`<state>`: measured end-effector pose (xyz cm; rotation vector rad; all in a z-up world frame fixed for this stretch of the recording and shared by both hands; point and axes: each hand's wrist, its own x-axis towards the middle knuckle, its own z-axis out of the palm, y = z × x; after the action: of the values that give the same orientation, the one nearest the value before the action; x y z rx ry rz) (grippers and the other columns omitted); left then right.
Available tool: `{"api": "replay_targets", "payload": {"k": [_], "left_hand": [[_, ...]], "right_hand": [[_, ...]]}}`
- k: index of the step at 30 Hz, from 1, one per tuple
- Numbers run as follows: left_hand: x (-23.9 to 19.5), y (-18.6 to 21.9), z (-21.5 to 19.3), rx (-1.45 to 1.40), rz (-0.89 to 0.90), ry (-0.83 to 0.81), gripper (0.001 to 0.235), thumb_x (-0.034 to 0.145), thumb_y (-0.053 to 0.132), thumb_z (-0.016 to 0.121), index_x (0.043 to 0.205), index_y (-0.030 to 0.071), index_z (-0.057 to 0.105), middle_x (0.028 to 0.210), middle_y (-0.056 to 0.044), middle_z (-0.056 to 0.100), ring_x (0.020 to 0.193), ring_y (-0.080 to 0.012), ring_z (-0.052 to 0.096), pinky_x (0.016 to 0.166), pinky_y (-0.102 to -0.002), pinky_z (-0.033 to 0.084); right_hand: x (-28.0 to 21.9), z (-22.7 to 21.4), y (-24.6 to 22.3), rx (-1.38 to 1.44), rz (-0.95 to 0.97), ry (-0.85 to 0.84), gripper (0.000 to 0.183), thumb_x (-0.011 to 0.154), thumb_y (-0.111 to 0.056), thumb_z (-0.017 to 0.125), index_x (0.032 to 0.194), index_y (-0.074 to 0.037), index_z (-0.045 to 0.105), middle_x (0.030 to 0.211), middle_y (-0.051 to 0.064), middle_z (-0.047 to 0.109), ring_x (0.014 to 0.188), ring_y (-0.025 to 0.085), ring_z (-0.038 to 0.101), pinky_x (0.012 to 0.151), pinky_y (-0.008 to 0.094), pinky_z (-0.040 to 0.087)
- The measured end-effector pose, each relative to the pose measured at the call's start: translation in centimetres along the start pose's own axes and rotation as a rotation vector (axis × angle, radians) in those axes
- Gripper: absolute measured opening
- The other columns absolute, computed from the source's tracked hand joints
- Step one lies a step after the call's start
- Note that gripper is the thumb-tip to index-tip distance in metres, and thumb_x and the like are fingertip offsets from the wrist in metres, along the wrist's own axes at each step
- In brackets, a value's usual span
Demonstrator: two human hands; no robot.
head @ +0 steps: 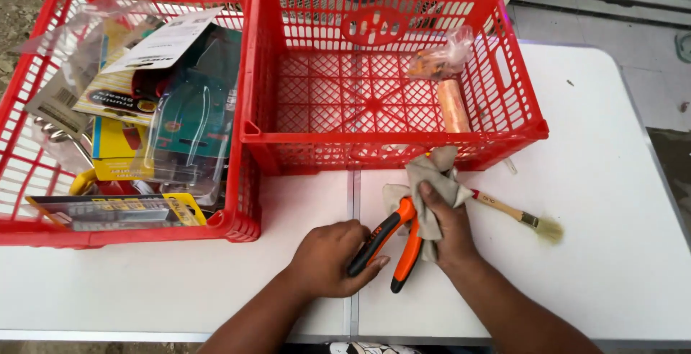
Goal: The person wipes a pair of orange-handled pliers with a cloth, then places the pliers into a clear plastic packaging sleeve and slides a cardboard backing into the sleeve. The person then picks up a second packaged tool and wipes the plastic packaging with the cloth.
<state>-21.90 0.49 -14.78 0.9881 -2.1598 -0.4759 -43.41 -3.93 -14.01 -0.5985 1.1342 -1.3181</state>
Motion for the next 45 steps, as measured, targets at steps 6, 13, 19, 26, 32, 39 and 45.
{"api": "replay_targets", "payload": {"k": [6, 13, 19, 26, 32, 39, 45], "left_hand": [[1.7, -1.6, -0.1, -1.180, -0.668, -0.301, 0.038, 0.099, 0.038, 0.056, 0.123, 0.009, 0.061, 0.116, -0.006, 0.068, 0.107, -0.0177, 0.066, 0.097, -0.033, 0.056], [2.3, 0.4, 1.9, -1.318, -0.779, -0.501, 0.034, 0.096, 0.019, 0.065, 0.126, 0.003, 0.057, 0.119, -0.016, 0.071, 0.108, -0.0283, 0.074, 0.095, -0.039, 0.062], [2.8, -0.1, 1.8, -1.354, -0.868, -0.515, 0.026, 0.100, 0.020, 0.062, 0.121, 0.005, 0.058, 0.111, -0.016, 0.073, 0.108, -0.0279, 0.074, 0.093, -0.040, 0.061], [3.3, 0.4, -0.1, -1.238, -0.846, -0.643, 0.033, 0.100, 0.023, 0.059, 0.129, 0.011, 0.046, 0.115, -0.012, 0.072, 0.107, -0.0265, 0.073, 0.083, -0.036, 0.059], [2.7, 0.1, -0.5, -1.304, -0.816, -0.663, 0.035, 0.100, 0.019, 0.062, 0.132, 0.010, 0.050, 0.113, -0.014, 0.072, 0.107, -0.0252, 0.073, 0.086, -0.038, 0.059], [2.2, -1.0, 1.0, -1.392, -0.920, -0.496, 0.021, 0.092, 0.010, 0.072, 0.109, 0.000, 0.065, 0.098, -0.017, 0.071, 0.092, -0.0317, 0.076, 0.089, -0.047, 0.065], [2.0, -0.9, 1.7, -1.402, -0.951, -0.413, 0.018, 0.094, 0.011, 0.068, 0.110, 0.001, 0.066, 0.105, -0.022, 0.075, 0.096, -0.0352, 0.076, 0.089, -0.046, 0.066]], "right_hand": [[0.4, -0.3, 1.2, 0.097, -0.114, -0.050, 0.045, 0.086, -0.031, 0.075, 0.125, -0.010, 0.063, 0.103, 0.005, 0.068, 0.101, 0.017, 0.065, 0.089, 0.033, 0.053], [-0.7, 1.1, 2.3, 0.001, -0.112, -0.179, 0.031, 0.091, -0.033, 0.073, 0.104, -0.007, 0.063, 0.073, 0.008, 0.066, 0.064, 0.020, 0.066, 0.056, 0.034, 0.055], [0.2, 1.8, 0.7, -0.046, -0.002, -0.069, 0.022, 0.088, -0.027, 0.075, 0.094, -0.009, 0.063, 0.067, 0.008, 0.065, 0.057, 0.021, 0.065, 0.048, 0.034, 0.053], [2.5, 0.0, 0.1, -0.023, -0.225, 0.181, 0.044, 0.083, -0.020, 0.074, 0.125, -0.009, 0.064, 0.114, 0.007, 0.071, 0.105, 0.021, 0.068, 0.092, 0.034, 0.055], [3.9, -3.3, -2.2, -0.142, -0.539, 0.237, 0.034, 0.089, -0.039, 0.075, 0.106, -0.012, 0.063, 0.099, 0.002, 0.066, 0.094, 0.017, 0.067, 0.077, 0.036, 0.061], [1.9, -3.2, -2.2, -0.607, -1.012, 0.148, 0.044, 0.111, -0.042, 0.040, 0.131, -0.003, 0.041, 0.126, 0.017, 0.048, 0.114, 0.024, 0.051, 0.098, 0.037, 0.046], [0.0, -2.3, -2.1, -1.328, -1.616, -0.539, 0.032, 0.091, -0.036, 0.081, 0.117, -0.018, 0.075, 0.116, 0.010, 0.060, 0.093, 0.025, 0.066, 0.079, 0.040, 0.058]]}}
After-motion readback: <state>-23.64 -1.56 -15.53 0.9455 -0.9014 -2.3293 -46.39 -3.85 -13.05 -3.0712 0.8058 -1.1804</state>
